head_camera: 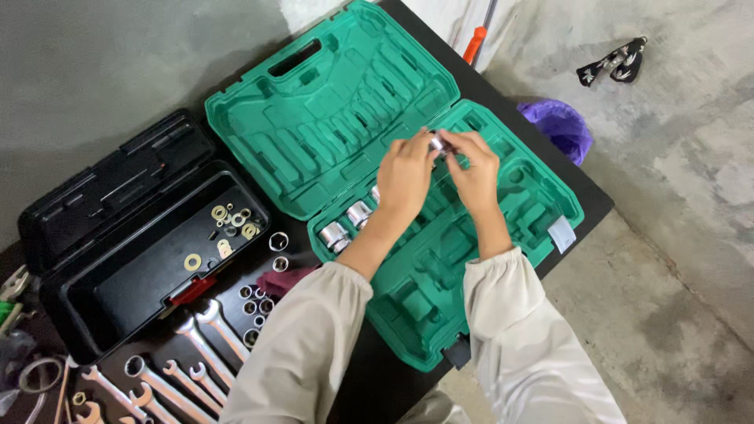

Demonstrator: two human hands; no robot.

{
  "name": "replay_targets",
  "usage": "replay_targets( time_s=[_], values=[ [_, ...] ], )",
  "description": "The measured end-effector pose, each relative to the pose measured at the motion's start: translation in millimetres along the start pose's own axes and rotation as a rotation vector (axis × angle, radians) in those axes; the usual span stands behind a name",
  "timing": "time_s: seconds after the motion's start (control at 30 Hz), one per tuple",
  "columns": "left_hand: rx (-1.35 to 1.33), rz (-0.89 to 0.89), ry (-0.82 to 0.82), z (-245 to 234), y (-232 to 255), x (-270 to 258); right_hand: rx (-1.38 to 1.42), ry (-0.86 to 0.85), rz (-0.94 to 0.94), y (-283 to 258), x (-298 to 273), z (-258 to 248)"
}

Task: The person wipes a socket wrench head with a cloth, then places it into a green tool case before picking up another socket head and wiping it.

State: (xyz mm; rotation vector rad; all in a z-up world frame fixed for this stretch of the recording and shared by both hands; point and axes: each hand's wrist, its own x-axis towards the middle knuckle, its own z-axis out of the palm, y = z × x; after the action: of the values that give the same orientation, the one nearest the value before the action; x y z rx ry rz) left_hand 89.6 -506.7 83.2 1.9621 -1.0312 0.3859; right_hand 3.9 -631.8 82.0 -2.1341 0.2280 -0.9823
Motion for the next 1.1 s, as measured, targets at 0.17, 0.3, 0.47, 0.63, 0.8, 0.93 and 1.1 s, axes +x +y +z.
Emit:
replay_targets(
  time_s=[0.17, 0.3, 0.47, 0.63, 0.8, 0.93, 1.1],
  values=[
    [0.026, 0.022, -0.014, 41.4, 6.7, 18.8, -0.314, 0.171, -0.067, 19.0, 4.2, -6.6],
    [0.062, 0.044, -0.029, 66.6, -0.3, 20.2, -0.391, 0.195, 0.031, 38.9, 2.7, -4.9],
    [0.098, 0.032, -0.035, 83.5, -12.8, 19.2, -0.445, 0.147, 0.036, 56.0, -0.7, -2.0],
    [0.194, 0.073, -0.028, 85.4, -19.5, 17.1, -0.591, 0.066, -0.048, 55.5, -3.3, 6.2],
    [0.382, 0.138, -0.040, 84.5, -15.7, 16.4, -0.654, 0.056, 0.013, 52.2, -3.1, 14.1],
    [0.344, 0.160, -0.071, 81.6, -15.4, 16.9, -0.661, 0.032, 0.043, 60.4, -5.1, 14.6],
    [0.299, 0.167, -0.078, 78.7, -16.3, 16.6, -0.634, -0.022, 0.072, 65.9, -4.4, 15.1]
  ],
)
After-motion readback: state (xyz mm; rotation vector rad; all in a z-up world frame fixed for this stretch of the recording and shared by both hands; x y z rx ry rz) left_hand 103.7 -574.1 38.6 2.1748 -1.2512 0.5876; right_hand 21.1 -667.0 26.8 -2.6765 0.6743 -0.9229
